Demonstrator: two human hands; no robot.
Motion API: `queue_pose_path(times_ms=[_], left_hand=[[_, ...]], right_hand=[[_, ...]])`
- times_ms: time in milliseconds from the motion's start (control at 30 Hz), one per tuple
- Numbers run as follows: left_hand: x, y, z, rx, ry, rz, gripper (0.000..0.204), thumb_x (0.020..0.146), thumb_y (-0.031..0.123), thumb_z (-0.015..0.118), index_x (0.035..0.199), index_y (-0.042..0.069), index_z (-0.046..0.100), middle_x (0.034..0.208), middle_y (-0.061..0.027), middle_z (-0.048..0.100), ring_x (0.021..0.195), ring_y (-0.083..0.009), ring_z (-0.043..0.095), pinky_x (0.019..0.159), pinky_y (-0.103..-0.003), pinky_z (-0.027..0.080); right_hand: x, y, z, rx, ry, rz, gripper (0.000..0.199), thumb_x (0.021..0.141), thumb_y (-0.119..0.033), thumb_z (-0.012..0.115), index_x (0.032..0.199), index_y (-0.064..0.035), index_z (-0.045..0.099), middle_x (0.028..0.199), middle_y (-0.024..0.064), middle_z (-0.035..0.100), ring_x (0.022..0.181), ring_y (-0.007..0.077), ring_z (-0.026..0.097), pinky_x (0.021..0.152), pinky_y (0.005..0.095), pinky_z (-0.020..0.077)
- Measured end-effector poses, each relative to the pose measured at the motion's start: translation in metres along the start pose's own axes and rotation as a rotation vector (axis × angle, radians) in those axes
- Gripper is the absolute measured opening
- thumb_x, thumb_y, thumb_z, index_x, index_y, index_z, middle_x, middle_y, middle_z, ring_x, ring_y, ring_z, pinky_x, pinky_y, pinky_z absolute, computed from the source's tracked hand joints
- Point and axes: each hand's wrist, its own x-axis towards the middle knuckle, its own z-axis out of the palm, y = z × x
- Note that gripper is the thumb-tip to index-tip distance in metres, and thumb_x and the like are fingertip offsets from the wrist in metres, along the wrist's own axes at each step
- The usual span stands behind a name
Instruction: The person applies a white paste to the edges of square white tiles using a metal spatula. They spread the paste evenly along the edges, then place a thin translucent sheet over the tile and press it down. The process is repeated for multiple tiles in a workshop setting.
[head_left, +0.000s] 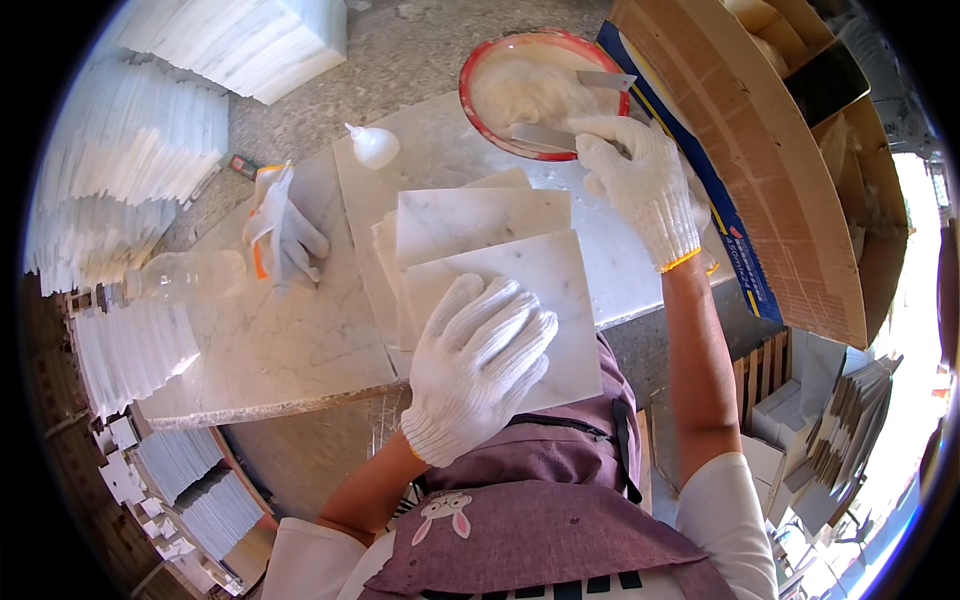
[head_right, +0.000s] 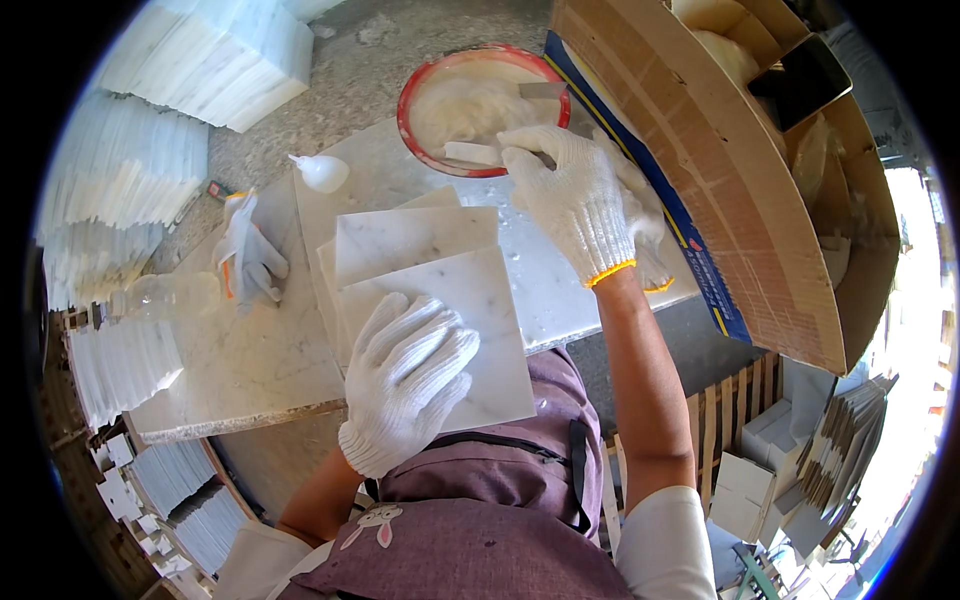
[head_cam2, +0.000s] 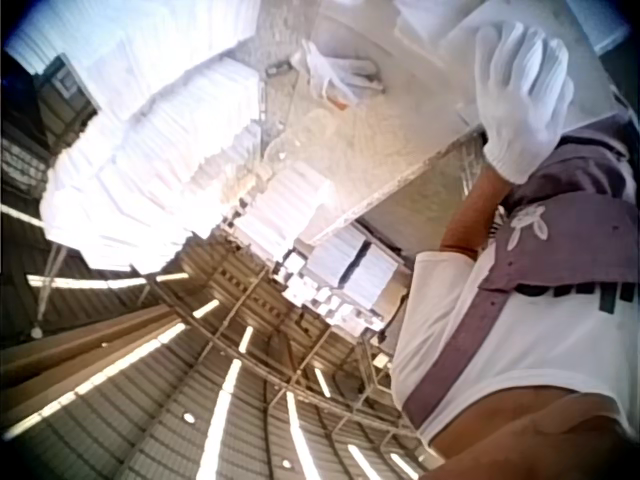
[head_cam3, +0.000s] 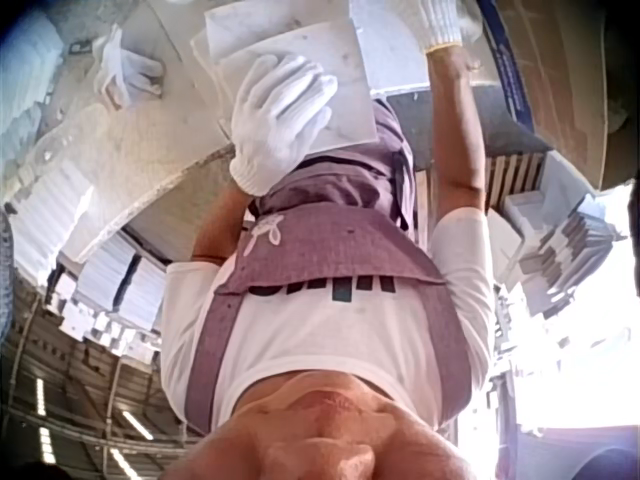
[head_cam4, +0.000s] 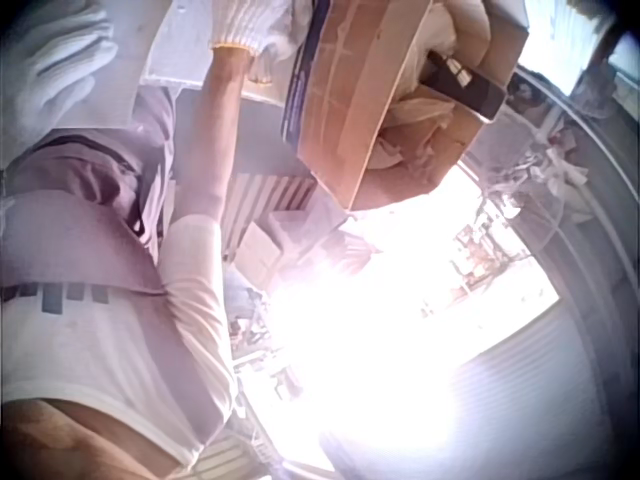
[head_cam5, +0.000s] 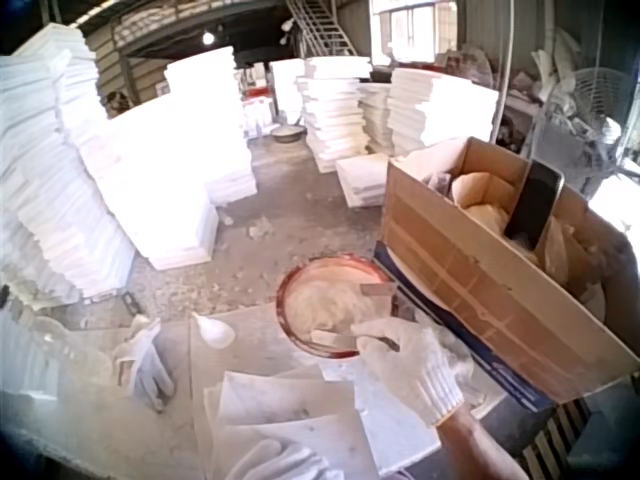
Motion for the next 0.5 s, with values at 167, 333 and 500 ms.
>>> queue_pose_path(times_ms=[167, 333, 500], left_hand=[[0.001, 0.002, 0.0, -0.008, 0.009, -0.005, 0.041, 0.071, 0.013, 0.076, 0.111, 0.006, 0.072, 0.116, -0.0102, 0.065, 0.117, -0.0316, 0.059, 0.104, -0.054, 0.045], [0.0, 0.0, 0.002, 0.004, 0.016, -0.009, 0.04, 0.071, 0.013, 0.076, 0.11, 0.007, 0.072, 0.117, -0.0096, 0.065, 0.116, -0.0306, 0.06, 0.104, -0.053, 0.045], [-0.004, -0.002, 0.004, 0.006, 0.019, -0.006, 0.04, 0.072, 0.014, 0.076, 0.112, 0.008, 0.072, 0.119, -0.0098, 0.065, 0.119, -0.0299, 0.059, 0.106, -0.053, 0.044]], right_hand=[[-0.004, 0.0, -0.001, 0.05, 0.021, 0.003, 0.023, 0.09, -0.012, 0.062, 0.105, 0.002, 0.072, 0.081, 0.0072, 0.069, 0.062, 0.0103, 0.062, 0.058, 0.0235, 0.0475], [-0.015, -0.011, -0.005, 0.082, 0.087, 0.011, 0.023, 0.09, -0.01, 0.065, 0.108, 0.0012, 0.072, 0.081, 0.0064, 0.069, 0.06, 0.0088, 0.061, 0.058, 0.0222, 0.0471], [-0.049, -0.014, -0.026, 0.11, 0.077, 0.083, 0.028, 0.094, -0.011, 0.061, 0.12, -0.0067, 0.072, 0.109, 0.0106, 0.068, 0.066, 0.0059, 0.06, 0.057, 0.0182, 0.0462]])
